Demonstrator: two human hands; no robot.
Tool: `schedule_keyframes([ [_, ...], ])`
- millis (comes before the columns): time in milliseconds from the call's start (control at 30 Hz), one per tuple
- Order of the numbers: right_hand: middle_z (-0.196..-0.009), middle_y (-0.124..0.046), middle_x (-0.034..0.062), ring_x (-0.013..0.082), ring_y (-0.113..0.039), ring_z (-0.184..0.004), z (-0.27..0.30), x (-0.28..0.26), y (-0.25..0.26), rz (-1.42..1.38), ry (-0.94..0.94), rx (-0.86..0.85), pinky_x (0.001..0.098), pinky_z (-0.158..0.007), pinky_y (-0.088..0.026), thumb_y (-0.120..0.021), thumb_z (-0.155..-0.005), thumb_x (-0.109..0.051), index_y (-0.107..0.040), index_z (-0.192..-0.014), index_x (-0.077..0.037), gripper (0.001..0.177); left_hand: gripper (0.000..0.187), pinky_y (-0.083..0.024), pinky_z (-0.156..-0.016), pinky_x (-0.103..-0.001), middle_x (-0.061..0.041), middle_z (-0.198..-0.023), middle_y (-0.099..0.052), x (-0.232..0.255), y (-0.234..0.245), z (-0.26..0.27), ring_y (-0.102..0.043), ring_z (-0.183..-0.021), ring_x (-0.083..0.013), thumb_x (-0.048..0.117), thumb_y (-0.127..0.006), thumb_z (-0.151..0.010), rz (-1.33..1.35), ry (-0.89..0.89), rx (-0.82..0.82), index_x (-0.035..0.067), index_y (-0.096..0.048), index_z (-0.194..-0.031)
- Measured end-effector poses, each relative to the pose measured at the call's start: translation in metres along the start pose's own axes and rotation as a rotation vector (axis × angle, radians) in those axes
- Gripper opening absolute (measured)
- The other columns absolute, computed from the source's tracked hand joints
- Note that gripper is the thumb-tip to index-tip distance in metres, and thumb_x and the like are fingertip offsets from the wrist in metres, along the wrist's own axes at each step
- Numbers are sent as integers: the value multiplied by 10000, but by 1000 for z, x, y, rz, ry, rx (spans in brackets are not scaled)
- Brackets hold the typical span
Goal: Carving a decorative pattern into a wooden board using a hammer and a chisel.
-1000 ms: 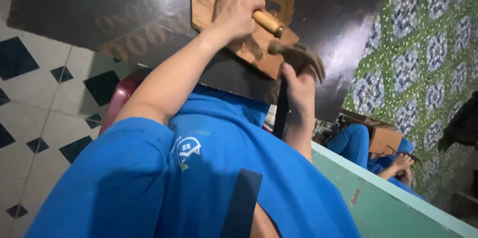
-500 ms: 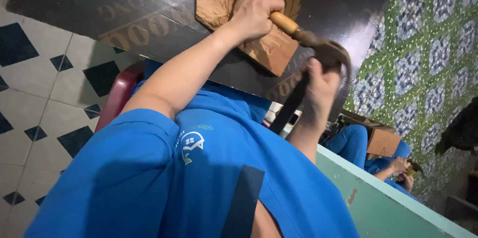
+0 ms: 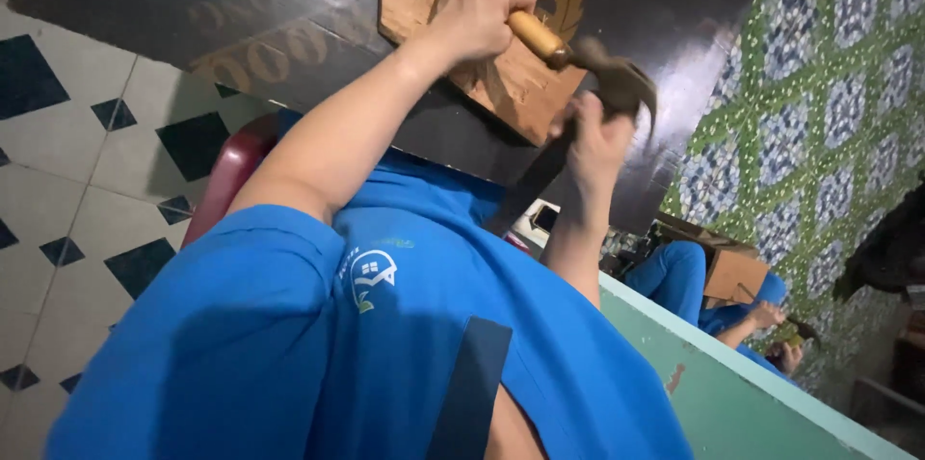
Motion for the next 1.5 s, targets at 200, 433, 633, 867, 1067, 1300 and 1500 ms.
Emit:
schedule_keyframes([
  [200, -1172, -704, 107, 193, -664, -1080, 3, 50, 32, 209, -34, 167, 326, -965, -535, -717, -937, -294, -650, -1218, -49, 378, 231, -302, -700, -441, 64, -768, -572, -16, -7, 6, -489, -811, -263, 70, -656, -650, 23, -14, -6, 242, -685, -800],
  [433, -737, -605, 83, 176, -580, -595, 16, -11, 32, -162, 13, 137, 297, -573, -487, -650, -1055, -250, -623, -800, -44, 329, 281, -289, -663, -430, 77, -740, -593, 4, -2, -11, -530, -782, -271, -2, -608, -621, 108, -2, -25, 244, -634, -754],
  [633, -639, -606, 11, 113, -567, -543, 0, -13, 1, 23, -184, 5, 243, -514, -461, -621, -1022, -220, -633, -736, -132, 299, 327, -307, -683, -437, 52, -766, -614, -17, 5, -12, -508, -780, -268, -97, -554, -678, 88, 87, -42, 191, -676, -775],
  [867, -598, -570, 40, 118, -540, -537, 0, -17, -14, -40, -39, 50, 259, -554, -435, -553, -1024, -166, -568, -684, -112, 345, 217, -299, -717, -425, 91, -760, -551, -22, 7, -3, -472, -800, -241, 65, -647, -639, 95, 54, 17, 248, -637, -756],
  [1067, -645, -517, 35, 126, -526, -509, -7, -11, -30, -176, -26, 107, 272, -486, -442, -613, -1029, -216, -555, -751, -82, 314, 174, -337, -637, -448, 16, -765, -558, -41, 7, 2, -548, -757, -280, 58, -634, -679, 155, 40, 50, 199, -603, -774],
  [1300, -784, -485, 101, 202, -508, -557, -11, 0, -22, -330, 76, -18, 331, -536, -467, -611, -1052, -144, -459, -1008, -40, 190, 191, -303, -678, -436, 89, -745, -581, -25, 2, -4, -525, -755, -239, 46, -653, -661, 44, -12, 64, 218, -618, -735],
  [1500, -723, -619, 111, 205, -594, -542, 29, 6, 55, -283, 9, 164, 326, -520, -521, -695, -1028, -190, -597, -961, -26, 202, 234, -271, -672, -429, 64, -712, -559, 26, -2, 15, -511, -761, -270, 20, -587, -624, 176, 69, -17, 224, -619, -735],
])
Point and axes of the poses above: each hand's wrist, its own z-axis away from the middle knuckle, its own y-axis out of the back of the hand, x = y × z, the point moved 3 cm from there along -z, towards the middle knuckle
